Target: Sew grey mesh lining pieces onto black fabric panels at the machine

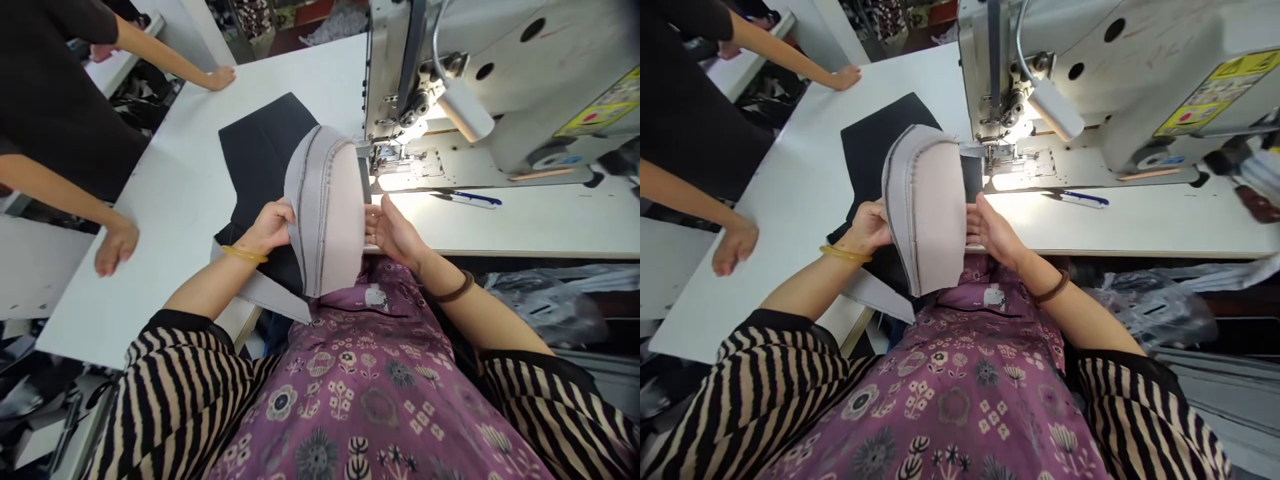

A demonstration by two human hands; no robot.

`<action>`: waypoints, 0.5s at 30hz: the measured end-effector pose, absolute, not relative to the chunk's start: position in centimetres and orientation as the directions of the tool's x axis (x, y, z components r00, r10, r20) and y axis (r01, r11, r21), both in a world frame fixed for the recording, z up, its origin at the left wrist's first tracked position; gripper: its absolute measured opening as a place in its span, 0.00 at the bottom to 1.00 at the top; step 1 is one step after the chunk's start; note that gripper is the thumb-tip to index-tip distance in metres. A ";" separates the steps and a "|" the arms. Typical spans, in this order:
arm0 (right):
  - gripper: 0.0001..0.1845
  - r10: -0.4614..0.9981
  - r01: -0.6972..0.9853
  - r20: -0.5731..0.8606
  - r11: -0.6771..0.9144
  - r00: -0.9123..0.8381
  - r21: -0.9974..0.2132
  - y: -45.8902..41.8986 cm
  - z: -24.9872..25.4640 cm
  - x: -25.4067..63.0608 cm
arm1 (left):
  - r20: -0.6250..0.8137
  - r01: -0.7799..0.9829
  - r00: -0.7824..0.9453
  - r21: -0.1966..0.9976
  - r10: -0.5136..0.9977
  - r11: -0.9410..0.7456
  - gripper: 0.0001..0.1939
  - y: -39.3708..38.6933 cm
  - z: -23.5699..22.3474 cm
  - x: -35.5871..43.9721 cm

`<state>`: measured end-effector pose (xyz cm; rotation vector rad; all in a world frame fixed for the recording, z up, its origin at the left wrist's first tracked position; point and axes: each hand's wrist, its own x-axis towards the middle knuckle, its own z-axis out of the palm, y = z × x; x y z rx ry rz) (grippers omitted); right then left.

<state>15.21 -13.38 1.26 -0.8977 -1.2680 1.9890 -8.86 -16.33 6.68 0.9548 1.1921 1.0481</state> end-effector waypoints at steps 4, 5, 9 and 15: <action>0.35 0.955 -0.056 0.068 0.054 -0.288 -0.997 -11.8 1.9 15.1 | -0.353 0.189 0.237 0.931 0.905 0.313 0.30 -16.4 7.8 -10.2; 0.34 0.945 -0.007 0.198 0.203 -0.262 -0.979 -11.4 2.6 15.4 | -0.391 0.258 0.315 0.912 0.865 0.319 0.31 -16.3 8.3 -10.1; 0.29 0.713 0.072 0.381 0.516 -0.588 -0.854 -10.5 6.5 16.8 | -0.486 0.396 0.608 0.871 0.628 0.291 0.26 -15.4 10.3 -7.5; 0.22 0.554 0.219 -0.117 0.121 -0.825 -0.968 -11.7 6.8 19.4 | -0.579 0.507 0.714 0.816 0.394 0.279 0.18 -13.8 11.2 -8.8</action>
